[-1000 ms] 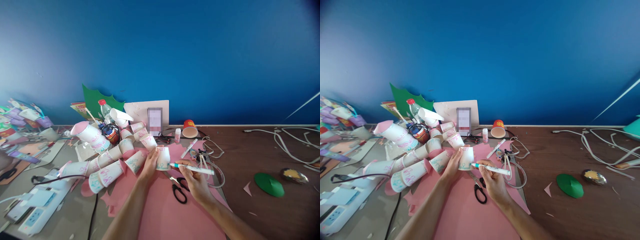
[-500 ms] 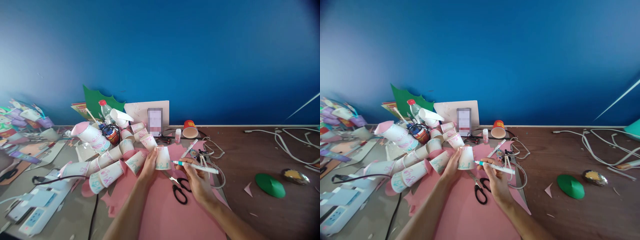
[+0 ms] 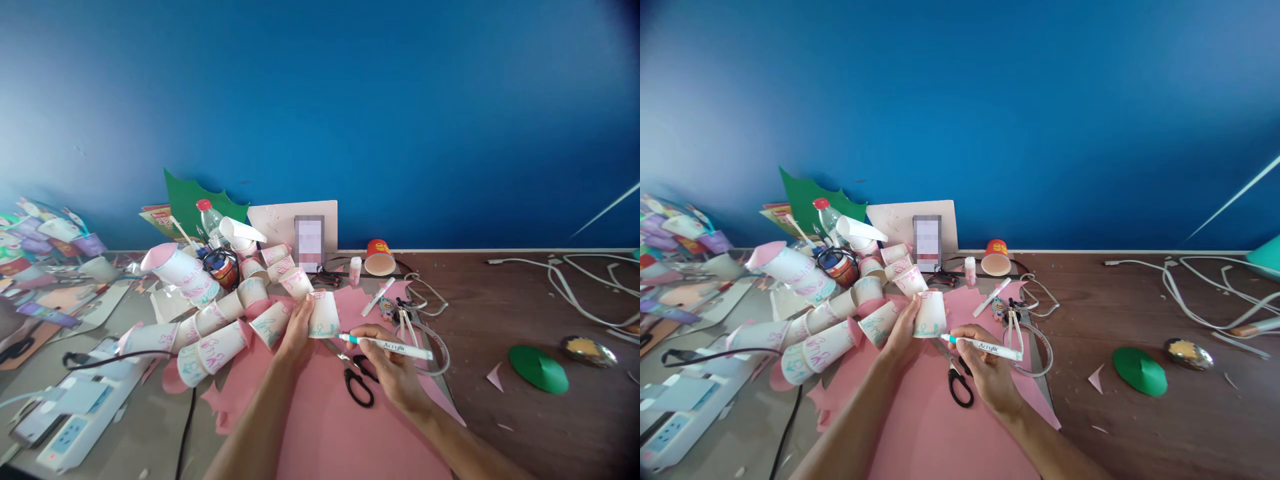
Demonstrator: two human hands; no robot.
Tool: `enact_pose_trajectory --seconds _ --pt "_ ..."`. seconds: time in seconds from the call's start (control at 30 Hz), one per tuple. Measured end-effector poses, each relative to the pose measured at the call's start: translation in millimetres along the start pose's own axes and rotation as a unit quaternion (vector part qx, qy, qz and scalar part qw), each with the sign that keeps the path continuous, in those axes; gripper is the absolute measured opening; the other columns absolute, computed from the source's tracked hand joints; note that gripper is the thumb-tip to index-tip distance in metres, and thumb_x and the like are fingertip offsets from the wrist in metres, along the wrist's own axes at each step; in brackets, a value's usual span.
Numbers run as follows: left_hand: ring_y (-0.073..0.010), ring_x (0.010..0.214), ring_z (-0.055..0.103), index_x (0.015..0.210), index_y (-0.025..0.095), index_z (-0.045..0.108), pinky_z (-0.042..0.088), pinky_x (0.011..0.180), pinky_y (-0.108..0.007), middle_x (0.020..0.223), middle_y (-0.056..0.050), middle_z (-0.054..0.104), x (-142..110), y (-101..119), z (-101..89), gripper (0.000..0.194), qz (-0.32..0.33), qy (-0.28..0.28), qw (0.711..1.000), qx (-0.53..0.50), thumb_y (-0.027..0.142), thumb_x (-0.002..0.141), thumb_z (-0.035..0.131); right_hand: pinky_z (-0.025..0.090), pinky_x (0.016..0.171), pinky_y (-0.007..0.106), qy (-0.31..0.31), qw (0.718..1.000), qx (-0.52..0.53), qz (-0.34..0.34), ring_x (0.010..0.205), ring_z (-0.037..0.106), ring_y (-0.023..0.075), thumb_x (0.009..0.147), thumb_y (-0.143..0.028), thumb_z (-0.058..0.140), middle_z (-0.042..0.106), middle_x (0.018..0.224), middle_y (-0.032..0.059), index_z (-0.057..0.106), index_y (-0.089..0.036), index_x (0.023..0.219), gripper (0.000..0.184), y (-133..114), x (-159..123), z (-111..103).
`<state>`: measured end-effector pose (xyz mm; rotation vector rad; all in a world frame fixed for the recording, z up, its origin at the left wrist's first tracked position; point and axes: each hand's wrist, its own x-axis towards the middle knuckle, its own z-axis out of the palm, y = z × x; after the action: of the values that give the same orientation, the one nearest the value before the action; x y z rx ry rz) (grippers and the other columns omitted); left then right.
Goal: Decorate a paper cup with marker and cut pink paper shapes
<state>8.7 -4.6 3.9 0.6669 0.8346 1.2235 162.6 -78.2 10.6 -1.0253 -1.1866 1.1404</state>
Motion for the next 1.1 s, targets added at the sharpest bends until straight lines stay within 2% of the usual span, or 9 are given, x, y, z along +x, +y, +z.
enact_pose_trajectory --seconds 0.33,0.9,1.1 --pt "-0.0264 0.085 0.069 0.115 0.011 0.06 0.055 0.072 -0.033 0.088 -0.01 0.072 -2.5 1.8 4.4 0.056 0.001 0.0 1.0 0.005 0.05 0.076 0.068 0.054 0.066 0.03 -0.004 1.0 -0.002 0.001 0.074 0.066 0.0207 0.084 -0.05 0.059 0.07 0.076 0.0043 0.066 -0.022 0.087 0.029 -6.2 0.0 1.2" --pt "-0.0248 0.083 0.068 0.119 0.014 0.059 0.054 0.07 -0.033 0.09 -0.01 0.071 -0.5 -1.0 1.2 0.057 0.013 -0.015 1.0 0.016 0.051 0.077 0.067 0.053 0.069 0.03 -0.003 1.0 0.012 -0.004 0.078 0.066 0.0207 0.086 -0.048 0.058 0.07 0.079 0.0045 0.066 -0.022 0.09 0.027 0.5 1.1 2.5" --pt "-0.0246 0.084 0.068 0.117 0.012 0.06 0.054 0.072 -0.032 0.091 -0.01 0.071 -1.8 0.5 2.1 0.054 0.016 -0.012 1.0 0.022 0.049 0.077 0.067 0.051 0.062 0.029 0.007 1.0 -0.002 0.009 0.069 0.063 0.019 0.085 -0.05 0.058 0.068 0.074 0.0037 0.066 -0.021 0.089 0.031 -2.6 1.2 2.8"
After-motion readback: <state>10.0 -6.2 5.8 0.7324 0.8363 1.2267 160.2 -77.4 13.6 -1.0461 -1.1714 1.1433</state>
